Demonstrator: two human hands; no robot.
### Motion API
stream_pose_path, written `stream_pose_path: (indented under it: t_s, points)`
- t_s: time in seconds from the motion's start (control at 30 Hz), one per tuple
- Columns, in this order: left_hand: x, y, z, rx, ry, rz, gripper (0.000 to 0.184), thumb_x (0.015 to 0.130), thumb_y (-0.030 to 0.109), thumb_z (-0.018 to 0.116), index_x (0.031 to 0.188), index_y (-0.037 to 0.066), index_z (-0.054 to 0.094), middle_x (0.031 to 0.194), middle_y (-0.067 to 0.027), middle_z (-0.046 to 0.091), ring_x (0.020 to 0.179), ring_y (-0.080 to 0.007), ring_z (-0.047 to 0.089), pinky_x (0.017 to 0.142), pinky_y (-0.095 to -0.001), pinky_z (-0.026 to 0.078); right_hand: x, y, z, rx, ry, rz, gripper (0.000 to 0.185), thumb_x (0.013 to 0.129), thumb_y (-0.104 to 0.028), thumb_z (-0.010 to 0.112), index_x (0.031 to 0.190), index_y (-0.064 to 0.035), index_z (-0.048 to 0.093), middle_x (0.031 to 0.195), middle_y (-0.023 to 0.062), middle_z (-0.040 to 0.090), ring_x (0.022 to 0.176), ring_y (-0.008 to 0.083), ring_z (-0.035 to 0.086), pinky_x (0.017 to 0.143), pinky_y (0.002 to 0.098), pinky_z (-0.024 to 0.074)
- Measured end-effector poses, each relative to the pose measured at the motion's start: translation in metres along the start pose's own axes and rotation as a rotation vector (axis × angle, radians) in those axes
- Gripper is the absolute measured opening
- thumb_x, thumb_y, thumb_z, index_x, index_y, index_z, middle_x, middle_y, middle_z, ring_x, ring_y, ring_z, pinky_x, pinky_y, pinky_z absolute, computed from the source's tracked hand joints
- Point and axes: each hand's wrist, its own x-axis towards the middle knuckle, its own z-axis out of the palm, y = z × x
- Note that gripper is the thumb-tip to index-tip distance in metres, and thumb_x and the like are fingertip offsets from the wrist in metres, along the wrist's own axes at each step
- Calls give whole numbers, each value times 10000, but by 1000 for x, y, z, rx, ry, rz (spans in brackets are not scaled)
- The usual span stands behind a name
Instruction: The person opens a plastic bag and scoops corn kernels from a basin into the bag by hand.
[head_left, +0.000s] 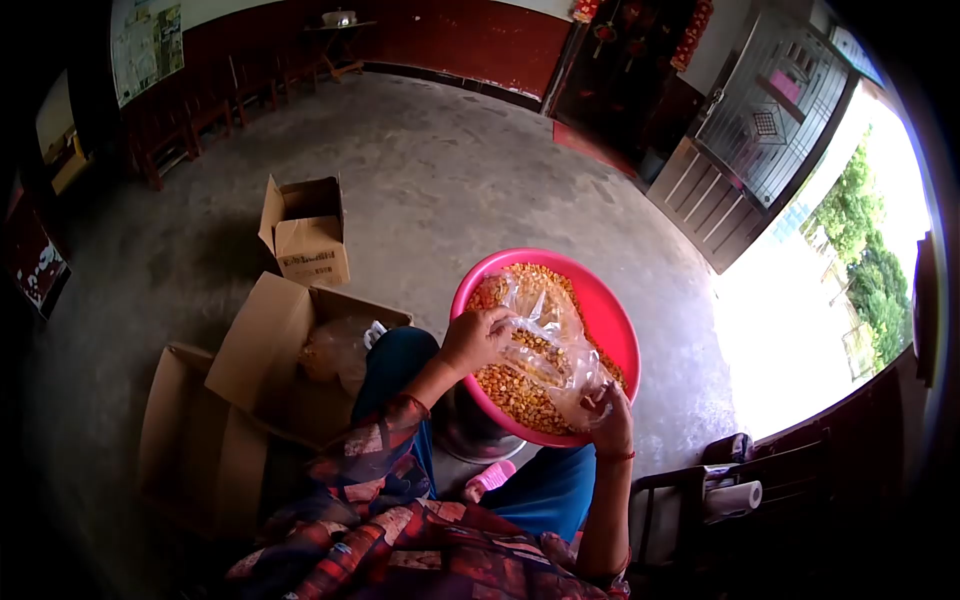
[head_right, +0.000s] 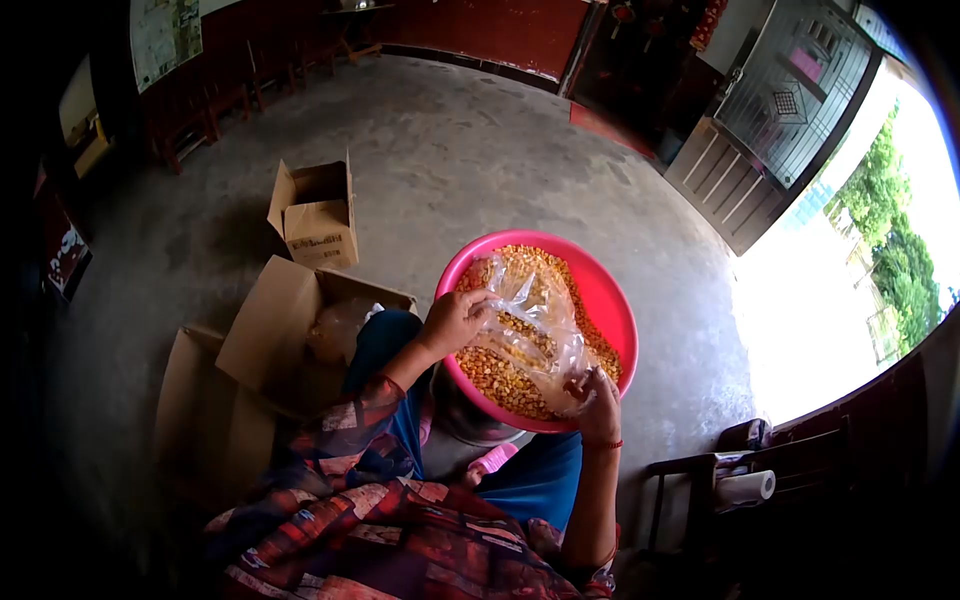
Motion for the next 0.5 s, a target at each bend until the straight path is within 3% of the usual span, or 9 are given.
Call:
stream_pose_path:
  t_s: [0.03, 0.07, 0.1, 0.17, 0.23, 0.27, 0.37, 0.43, 0.5]
  points:
    - [1, -3, 3, -117, 15, 20, 177, 739, 129, 572, 897, 54, 597, 704, -142, 604, 656, -243, 609, 606, -314, 479, 0, -1, 3, 95, 90, -36, 222, 892, -192, 429, 812, -15, 537, 722, 48, 541, 672, 139, 500, 666, 275, 412]
    - [3, -5, 4, -233, 31, 40, 186, 730, 109, 585, 906, 48, 593, 720, -122, 618, 666, -204, 619, 622, -292, 482, 3, -6, -2, 69, 7, -93, 226, 892, -189, 426, 814, -9, 537, 781, 56, 549, 764, 146, 529, 737, 302, 426]
    - [6, -6, 4, -234, 31, 40, 186, 730, 109, 585, 906, 48, 593, 720, -122, 618, 666, -204, 619, 622, -292, 482, 9, -14, -4, -107, -240, -229, 254, 881, -196, 431, 1020, 2, 509, 940, 81, 568, 845, 168, 546, 793, 318, 430]
    - [17, -9, 4, -590, -121, -93, 237, 722, 70, 623, 948, 18, 571, 863, -49, 612, 801, -131, 582, 702, -276, 476, 11, -27, -4, 87, -174, -210, 354, 879, -149, 417, 1202, -6, 404, 890, 78, 577, 823, 165, 553, 788, 304, 433]
    - [31, -3, -6, -562, -43, 108, 258, 729, 59, 632, 967, 2, 551, 907, -34, 586, 852, -104, 547, 749, -236, 457, 10, -57, 23, 24, -159, -251, 492, 871, -113, 416, 1318, -25, 231, 833, 76, 583, 789, 162, 559, 785, 296, 436]
    - [38, 11, -19, -695, -77, 56, 267, 736, 54, 622, 986, 4, 541, 889, -32, 583, 829, -94, 549, 725, -224, 458, 14, -71, 27, 8, -254, -285, 592, 858, -97, 436, 1353, -32, 118, 784, 70, 583, 763, 162, 565, 776, 291, 439]
    - [65, 50, -56, -827, -90, -20, 280, 754, 48, 598, 1020, 9, 522, 835, -23, 572, 755, -73, 543, 660, -203, 454, 42, -107, 38, 27, -447, -420, 588, 831, -45, 441, 1349, -45, 163, 928, 104, 570, 840, 166, 548, 800, 322, 423]
    - [90, 71, -72, -830, -77, -36, 284, 765, 48, 585, 1036, 11, 512, 800, -16, 565, 704, -61, 535, 620, -194, 448, 47, -137, 62, -86, -280, -464, 586, 831, -66, 451, 1349, -65, 178, 1019, 105, 534, 934, 173, 518, 842, 344, 393]
    - [108, 86, -81, -805, -21, 73, 266, 783, 45, 553, 1041, 8, 506, 726, -5, 540, 613, -49, 493, 553, -188, 423, 53, -157, 85, -214, -228, -522, 574, 829, -155, 472, 1339, -77, 221, 1202, 142, 458, 1102, 221, 445, 924, 378, 318]
